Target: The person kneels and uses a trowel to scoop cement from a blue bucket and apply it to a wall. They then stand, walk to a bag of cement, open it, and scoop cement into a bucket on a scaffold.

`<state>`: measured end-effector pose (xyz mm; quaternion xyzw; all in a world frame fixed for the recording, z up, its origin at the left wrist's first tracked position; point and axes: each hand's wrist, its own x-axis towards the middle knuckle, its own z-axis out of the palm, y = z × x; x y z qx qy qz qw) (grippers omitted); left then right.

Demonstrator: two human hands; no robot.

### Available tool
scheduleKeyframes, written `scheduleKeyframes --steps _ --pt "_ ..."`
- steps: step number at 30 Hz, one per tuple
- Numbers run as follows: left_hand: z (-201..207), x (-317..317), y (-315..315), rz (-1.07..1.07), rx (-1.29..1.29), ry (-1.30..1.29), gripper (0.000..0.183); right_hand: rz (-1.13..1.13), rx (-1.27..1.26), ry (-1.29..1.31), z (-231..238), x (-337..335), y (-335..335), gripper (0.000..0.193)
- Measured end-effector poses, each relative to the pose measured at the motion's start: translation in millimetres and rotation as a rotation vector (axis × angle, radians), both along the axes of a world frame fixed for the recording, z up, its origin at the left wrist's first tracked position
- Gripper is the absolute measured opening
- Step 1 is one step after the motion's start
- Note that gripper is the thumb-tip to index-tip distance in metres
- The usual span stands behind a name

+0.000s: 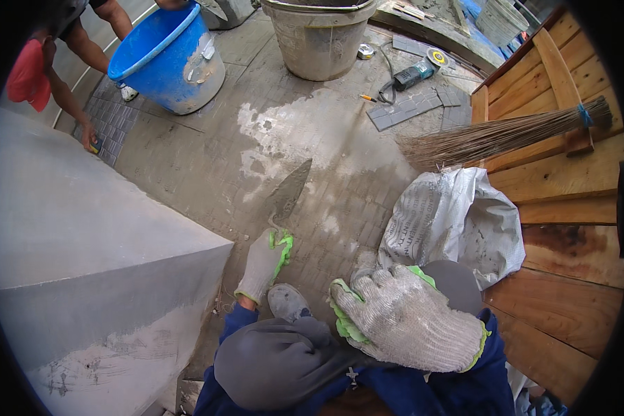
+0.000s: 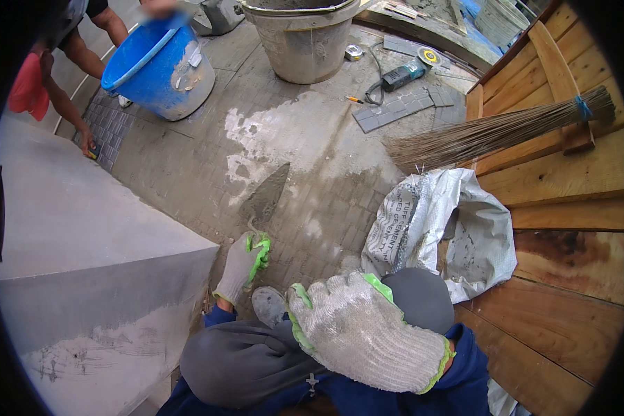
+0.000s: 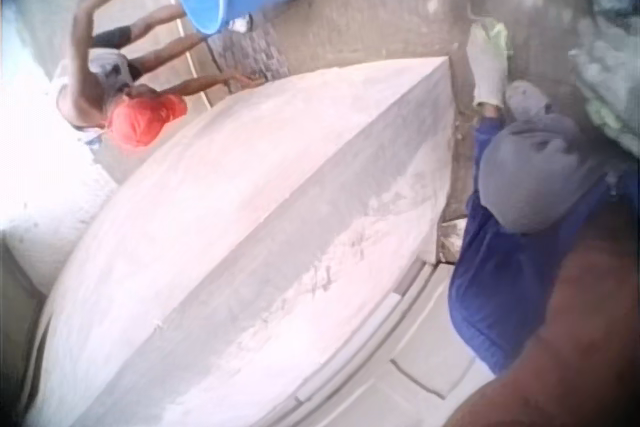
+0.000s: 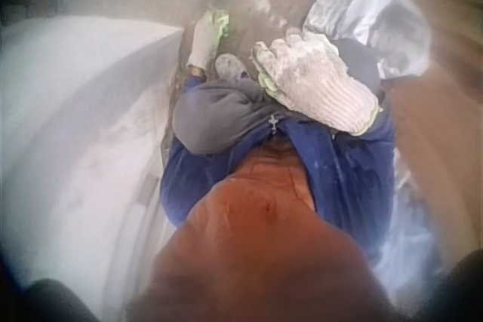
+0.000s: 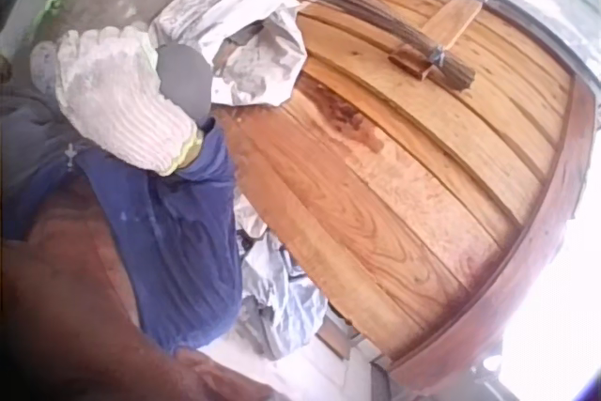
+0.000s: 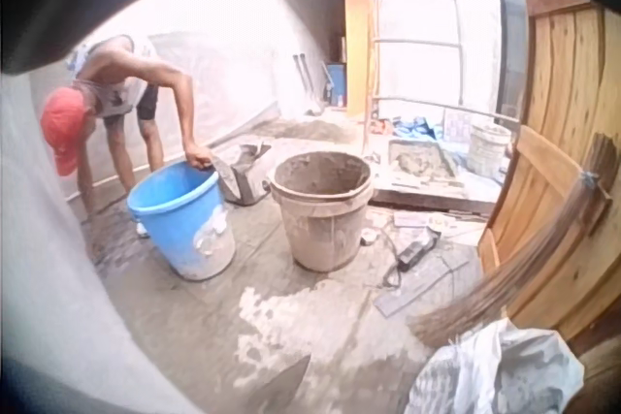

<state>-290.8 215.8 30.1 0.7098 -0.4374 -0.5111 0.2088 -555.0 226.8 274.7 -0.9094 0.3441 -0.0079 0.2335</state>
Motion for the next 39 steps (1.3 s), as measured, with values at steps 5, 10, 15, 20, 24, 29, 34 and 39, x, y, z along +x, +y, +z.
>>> scheduleKeyframes --steps 5,10,15,20,24,29,34,39 --pt "-1.4 -8.9 5.6 -0.22 -0.238 -0.644 0.034 0.04 0.041 0.038 -5.9 1.1 -1.3 0.046" --pt "-13.2 -4.1 14.8 -0.207 -0.169 -0.589 0.035 0.047 0.078 0.001 -0.6 15.0 -8.6 0.047" --pt "-4.4 4.0 10.7 -0.285 -0.19 -0.519 0.032 0.066 0.111 -0.011 -17.1 28.5 -26.4 0.048" --pt "22.8 2.7 -32.9 -0.416 -0.205 -0.43 0.03 0.001 0.139 0.101 -26.6 37.6 -42.2 0.048" --pt "73.1 1.3 -64.4 -0.489 -0.165 -0.424 0.029 -0.045 0.266 0.216 -20.7 51.7 -62.8 0.044" --pt "175.1 -7.9 -97.8 -0.561 -0.124 -0.453 0.03 -0.209 0.339 0.178 -23.4 61.5 -55.2 0.029" --pt "280.9 -27.5 -84.0 -0.492 -0.171 -0.468 0.029 -0.407 0.405 0.137 -20.5 60.6 -40.4 0.028" --pt "385.2 -14.0 -31.7 -0.363 -0.01 -0.541 0.032 -0.462 0.574 -0.177 -20.2 64.8 7.2 0.04"
